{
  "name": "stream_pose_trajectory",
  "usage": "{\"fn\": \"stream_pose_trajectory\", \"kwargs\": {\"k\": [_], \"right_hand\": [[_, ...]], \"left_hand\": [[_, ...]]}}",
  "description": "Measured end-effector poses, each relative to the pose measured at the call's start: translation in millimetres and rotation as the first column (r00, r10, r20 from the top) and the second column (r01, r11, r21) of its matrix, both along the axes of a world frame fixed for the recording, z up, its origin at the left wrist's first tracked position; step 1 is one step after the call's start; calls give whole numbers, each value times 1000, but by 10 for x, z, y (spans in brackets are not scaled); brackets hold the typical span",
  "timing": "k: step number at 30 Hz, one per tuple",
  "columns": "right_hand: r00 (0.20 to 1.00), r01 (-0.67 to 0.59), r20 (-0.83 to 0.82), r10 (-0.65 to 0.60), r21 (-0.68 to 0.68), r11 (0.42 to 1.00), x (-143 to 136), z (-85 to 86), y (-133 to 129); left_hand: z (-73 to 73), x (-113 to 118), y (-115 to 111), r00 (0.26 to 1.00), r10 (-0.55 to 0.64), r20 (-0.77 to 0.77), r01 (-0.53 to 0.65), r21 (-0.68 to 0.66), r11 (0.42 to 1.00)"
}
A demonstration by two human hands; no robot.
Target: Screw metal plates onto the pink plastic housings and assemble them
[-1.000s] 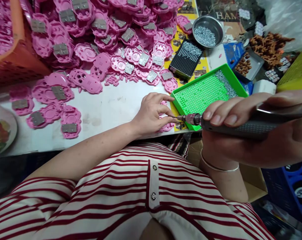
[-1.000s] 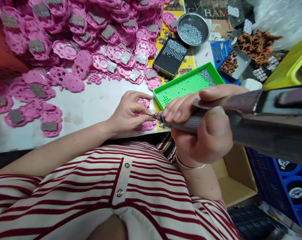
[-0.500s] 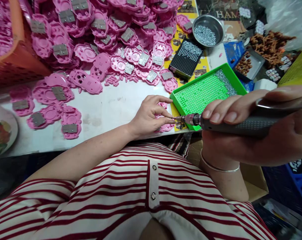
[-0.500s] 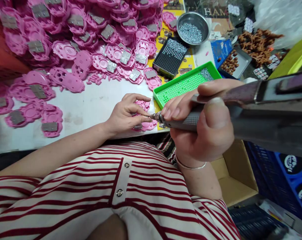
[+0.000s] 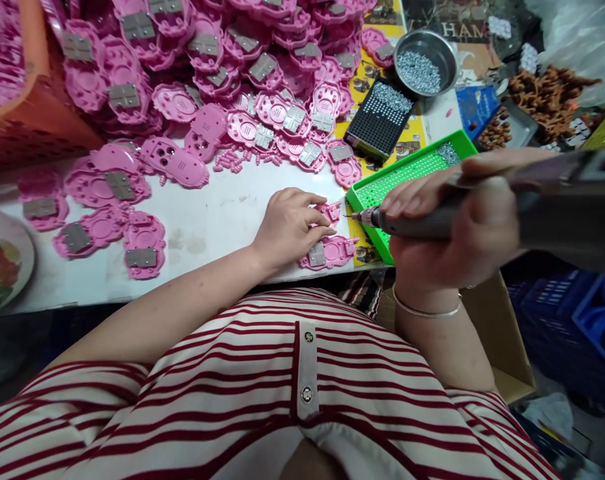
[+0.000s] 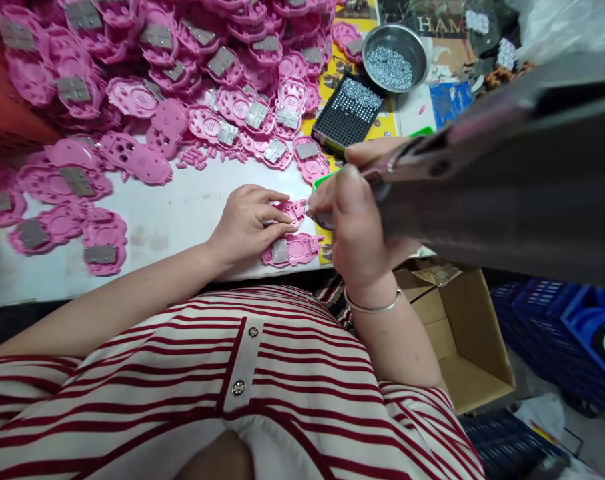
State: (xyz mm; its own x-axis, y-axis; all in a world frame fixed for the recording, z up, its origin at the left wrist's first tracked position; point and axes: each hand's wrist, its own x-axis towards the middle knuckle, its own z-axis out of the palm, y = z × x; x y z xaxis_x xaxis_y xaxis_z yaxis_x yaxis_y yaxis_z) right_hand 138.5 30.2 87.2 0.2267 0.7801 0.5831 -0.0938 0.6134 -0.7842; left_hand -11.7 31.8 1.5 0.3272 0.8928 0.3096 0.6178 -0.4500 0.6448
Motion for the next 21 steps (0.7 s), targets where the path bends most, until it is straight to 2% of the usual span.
{"fn": "stream_pose_trajectory", "kwargs": {"k": [2,6,9,16,21], "right_hand": [[998,53,-41,-48,130,990,-56,-115,98],[999,36,-18,-36,40,999,-108,-278,210],[998,56,-6,-56,55,997,-126,-343,265],[989,148,8,-148,-27,989,-221,-327,343],[991,125,-48,-125,9,992,-252,-329,364]], "left_hand": [[-29,20,4,999,-1,-33,1,-11,1000],[-45,55,6,997,-9,-71,8,-11,1000],[-40,54,6,995,-20,-96,21,9,1000],[-34,43,-12,987,-23,-157,37,87,996],[-22,42,-17,986,-21,-167,37,92,995]]}}
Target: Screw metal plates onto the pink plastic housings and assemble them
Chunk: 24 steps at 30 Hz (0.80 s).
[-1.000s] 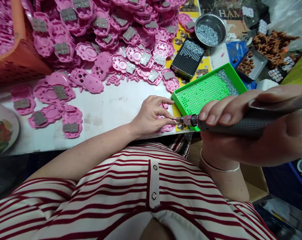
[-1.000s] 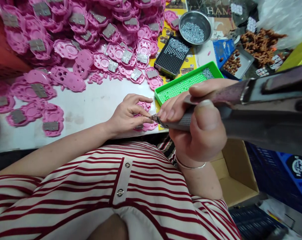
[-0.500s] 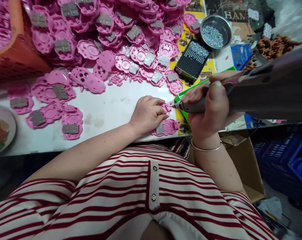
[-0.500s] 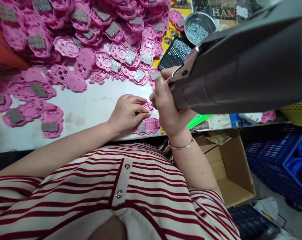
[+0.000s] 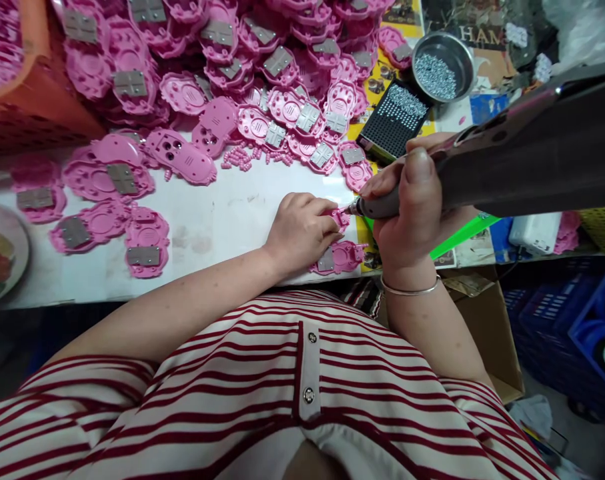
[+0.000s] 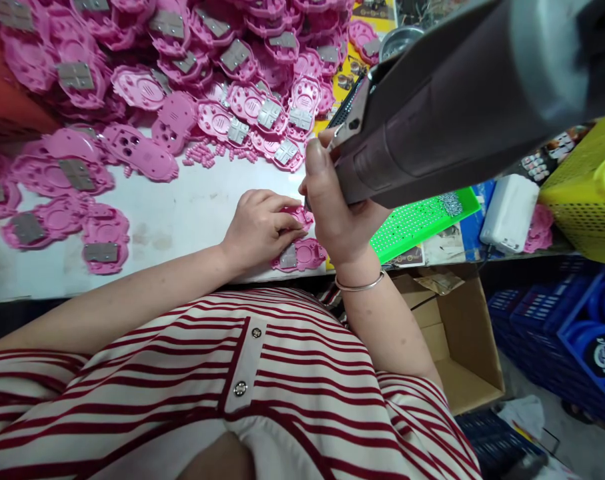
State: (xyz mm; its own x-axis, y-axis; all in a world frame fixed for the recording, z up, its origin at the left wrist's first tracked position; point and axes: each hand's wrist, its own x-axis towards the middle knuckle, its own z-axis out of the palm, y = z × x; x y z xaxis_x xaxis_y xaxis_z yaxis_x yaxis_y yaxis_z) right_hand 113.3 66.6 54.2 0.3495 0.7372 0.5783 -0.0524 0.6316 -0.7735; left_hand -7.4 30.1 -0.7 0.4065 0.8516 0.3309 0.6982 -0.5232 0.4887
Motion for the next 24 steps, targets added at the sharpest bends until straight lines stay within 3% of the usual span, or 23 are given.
{"fn": "stream_pose_trajectory", "kwargs": {"k": [7,12,16,24], "right_hand": [[993,-107,47,105,36,994,77,-40,-81],[994,-76,85,65,136,988,90,92,-157],[986,-146,106,126,202,969,135,204,-211],[953,-288,-71,295,98,953,172,288,-342]], "left_hand": [[-10,1,14,997,29,74,-26,-47,999],[14,-6,45,964,176,200,-165,-72,984],[16,0,53,960,172,218,-158,-81,984],[13,5,30,956,152,250,-141,-62,988]]}}
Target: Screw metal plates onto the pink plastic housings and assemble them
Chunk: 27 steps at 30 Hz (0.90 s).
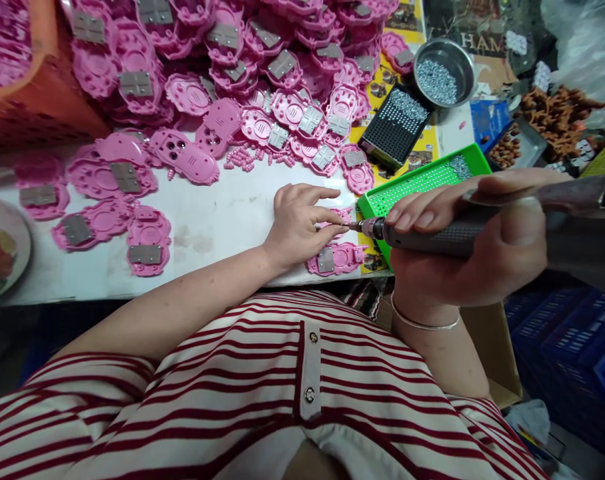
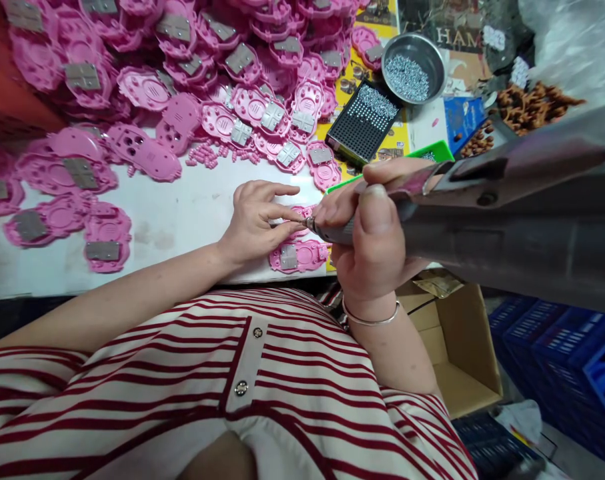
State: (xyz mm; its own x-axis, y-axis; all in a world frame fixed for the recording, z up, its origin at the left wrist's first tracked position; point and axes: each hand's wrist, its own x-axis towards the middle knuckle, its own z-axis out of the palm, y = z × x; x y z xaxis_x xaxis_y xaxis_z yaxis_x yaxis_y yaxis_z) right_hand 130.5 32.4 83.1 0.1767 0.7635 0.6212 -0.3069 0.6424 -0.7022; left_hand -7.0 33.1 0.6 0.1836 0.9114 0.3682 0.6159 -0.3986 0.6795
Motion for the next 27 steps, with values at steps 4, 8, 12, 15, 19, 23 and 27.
{"fn": "stream_pose_trajectory", "kwargs": {"k": [4,8,12,15,19,23,27], "right_hand": [[1000,19,7,-19,-10,1000,-37,53,18],[998,50,24,-50,-10,999,-60,23,64],[972,194,139,-189,-25,981,-63,-85,105],[950,261,195,-245,-57,964,-72,-162,132],[961,233,158,-226,-26,972,-79,-231,171],[960,241,153,-233,-39,970,-70,-274,207],[964,223,161,-210,-64,973,-44,-308,236]], "left_hand": [[32,-10,-5,999,-19,-46,19,15,1000],[44,-15,12,997,-23,-68,22,-24,999],[44,-14,27,996,-29,-88,19,-109,994],[53,-8,26,993,-48,-111,30,-155,987],[69,-4,25,989,-68,-131,45,-172,984],[86,-3,27,988,-77,-137,51,-185,981],[107,2,25,987,-78,-142,47,-210,977]]}}
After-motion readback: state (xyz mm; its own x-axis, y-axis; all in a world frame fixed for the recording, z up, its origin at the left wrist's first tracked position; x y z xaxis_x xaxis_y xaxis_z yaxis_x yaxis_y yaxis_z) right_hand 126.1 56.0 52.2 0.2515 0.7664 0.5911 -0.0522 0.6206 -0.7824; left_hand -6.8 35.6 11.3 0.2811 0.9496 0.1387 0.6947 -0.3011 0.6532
